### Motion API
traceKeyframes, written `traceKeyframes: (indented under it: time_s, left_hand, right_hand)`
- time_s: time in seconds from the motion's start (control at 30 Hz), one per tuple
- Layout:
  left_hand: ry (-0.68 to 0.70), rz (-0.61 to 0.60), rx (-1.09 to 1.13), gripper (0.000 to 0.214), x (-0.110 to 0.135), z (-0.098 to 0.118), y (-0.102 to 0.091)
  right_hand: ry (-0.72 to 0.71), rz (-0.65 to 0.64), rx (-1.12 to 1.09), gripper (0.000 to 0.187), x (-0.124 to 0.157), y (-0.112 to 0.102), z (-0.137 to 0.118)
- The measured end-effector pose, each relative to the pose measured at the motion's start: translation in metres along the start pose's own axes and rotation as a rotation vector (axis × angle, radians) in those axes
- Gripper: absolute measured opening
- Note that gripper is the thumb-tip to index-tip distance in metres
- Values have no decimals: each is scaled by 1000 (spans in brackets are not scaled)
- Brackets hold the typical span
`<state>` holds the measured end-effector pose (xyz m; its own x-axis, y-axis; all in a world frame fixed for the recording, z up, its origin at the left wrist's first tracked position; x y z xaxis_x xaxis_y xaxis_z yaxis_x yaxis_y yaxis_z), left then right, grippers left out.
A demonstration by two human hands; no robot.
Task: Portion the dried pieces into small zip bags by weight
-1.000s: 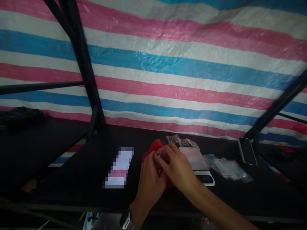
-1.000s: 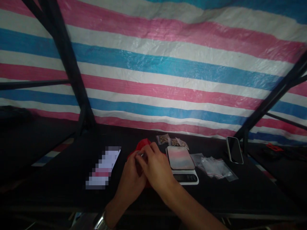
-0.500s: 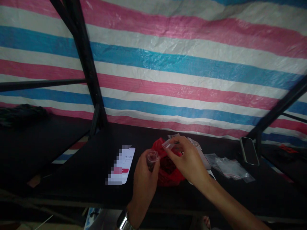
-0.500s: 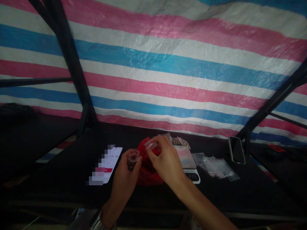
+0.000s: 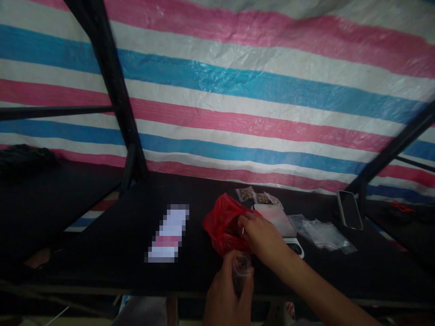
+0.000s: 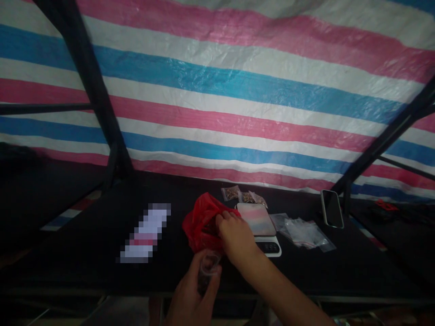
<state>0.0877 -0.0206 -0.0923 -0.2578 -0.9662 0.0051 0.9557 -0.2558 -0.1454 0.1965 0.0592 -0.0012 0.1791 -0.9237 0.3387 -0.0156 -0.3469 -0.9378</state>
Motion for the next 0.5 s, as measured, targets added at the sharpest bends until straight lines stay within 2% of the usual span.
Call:
traceKeyframes:
  time_s: [0.07,0.3,0.4,0.5]
  left_hand:
    - [0,-19,72,37,-4,1,2]
    - [-9,-66,246,45,-13,-1,17]
    - [-18,-127,262,47,-17,-6,22]
    - [-10,-137,245,47,-20,-9,22]
  right_hand:
    - [-20,10,-27,25,-4,1,7]
    - [-147,-11,-315,15,-7,15,26]
    - [-188,-65,-427,10,-8,24,25]
    - [-222,-77,-515,9,-14,31,27]
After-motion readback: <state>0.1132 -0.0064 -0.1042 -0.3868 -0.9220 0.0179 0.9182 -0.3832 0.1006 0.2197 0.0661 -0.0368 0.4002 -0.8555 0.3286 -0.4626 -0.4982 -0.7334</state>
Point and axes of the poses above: each hand's wrist, its own x-axis away from the middle knuckle, its own y-axis out of the palm, z = x × y, the point moved 6 cm from there along -x, towards the middle knuckle, and after that the axes turned 14 degrees about -z, right-handed, at the moved point
